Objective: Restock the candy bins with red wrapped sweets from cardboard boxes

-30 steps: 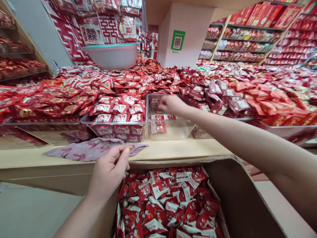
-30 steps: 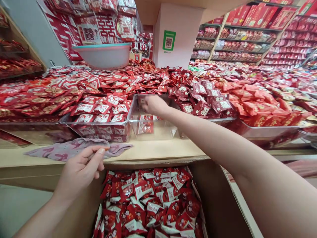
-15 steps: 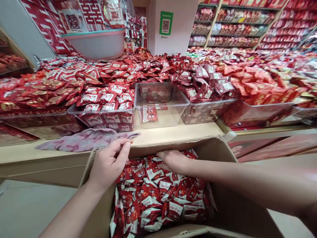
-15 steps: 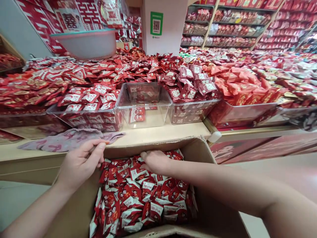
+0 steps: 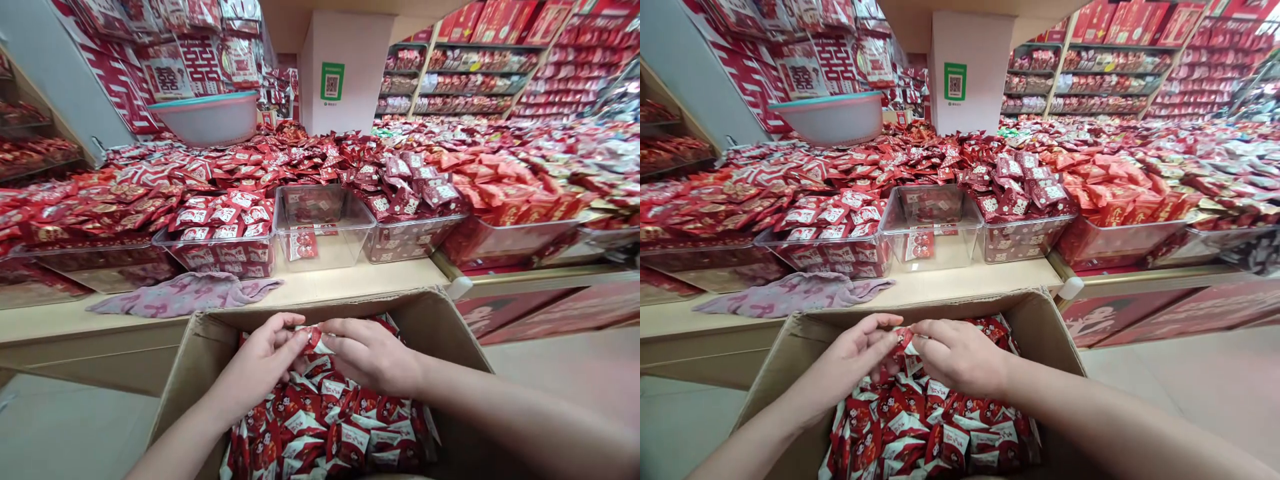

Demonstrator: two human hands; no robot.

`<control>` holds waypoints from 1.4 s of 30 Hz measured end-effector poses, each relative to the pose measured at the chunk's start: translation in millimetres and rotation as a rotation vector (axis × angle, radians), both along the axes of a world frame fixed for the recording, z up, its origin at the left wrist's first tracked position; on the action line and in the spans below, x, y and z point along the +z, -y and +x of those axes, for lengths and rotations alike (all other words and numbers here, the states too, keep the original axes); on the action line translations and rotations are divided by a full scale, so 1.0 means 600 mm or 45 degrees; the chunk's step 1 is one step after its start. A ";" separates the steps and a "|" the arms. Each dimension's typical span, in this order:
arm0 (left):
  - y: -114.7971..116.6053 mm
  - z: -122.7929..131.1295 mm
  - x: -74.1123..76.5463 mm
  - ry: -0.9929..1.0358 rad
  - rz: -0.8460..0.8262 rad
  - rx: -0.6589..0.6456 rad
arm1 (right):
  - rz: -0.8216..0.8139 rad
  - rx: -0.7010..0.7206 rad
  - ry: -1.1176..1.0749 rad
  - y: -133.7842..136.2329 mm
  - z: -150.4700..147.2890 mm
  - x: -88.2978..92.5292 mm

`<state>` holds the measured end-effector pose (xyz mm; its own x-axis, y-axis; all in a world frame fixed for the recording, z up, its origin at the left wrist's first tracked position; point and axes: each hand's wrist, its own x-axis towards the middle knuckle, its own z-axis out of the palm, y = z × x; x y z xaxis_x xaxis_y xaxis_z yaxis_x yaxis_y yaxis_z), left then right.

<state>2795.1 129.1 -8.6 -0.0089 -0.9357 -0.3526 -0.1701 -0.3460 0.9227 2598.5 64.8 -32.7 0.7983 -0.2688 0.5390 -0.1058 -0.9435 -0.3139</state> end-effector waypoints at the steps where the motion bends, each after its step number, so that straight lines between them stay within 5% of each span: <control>1: 0.000 -0.005 0.000 -0.069 -0.035 0.021 | 0.129 0.016 0.075 -0.005 0.000 0.000; 8: -0.002 -0.026 0.002 -0.284 -0.295 0.224 | 1.643 -0.129 0.536 -0.027 0.033 0.013; 12: -0.005 -0.030 0.007 -0.294 -0.304 0.240 | 1.950 -0.067 0.459 -0.016 0.039 0.018; 18: -0.004 -0.014 0.008 -0.248 -0.123 0.063 | 1.801 -0.058 0.307 -0.005 0.020 0.022; 24: -0.006 -0.008 0.003 -0.053 -0.259 0.103 | 0.724 -0.094 0.328 0.005 0.007 0.018; 27: -0.009 -0.015 0.014 -0.228 -0.203 0.156 | 0.209 -0.030 0.484 0.011 0.001 0.017; 29: -0.008 -0.020 0.021 -0.395 -0.058 0.224 | 0.093 -0.013 0.462 0.010 -0.001 0.020; 31: -0.005 -0.025 0.023 -0.435 -0.036 0.331 | 0.224 -0.029 0.439 0.004 0.000 0.024; 37: 0.003 -0.037 0.007 -0.346 -0.341 0.431 | 1.433 -0.357 0.533 -0.011 0.028 0.035; 42: 0.003 -0.043 0.000 -0.381 -0.339 0.399 | 1.379 -0.353 0.447 -0.003 0.037 0.033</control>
<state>2769.4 127.1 -8.6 0.2221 -0.9668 -0.1264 0.1896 -0.0844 0.9782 2620.7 66.8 -12.9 0.4933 -0.8640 0.1010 -0.0135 -0.1237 -0.9922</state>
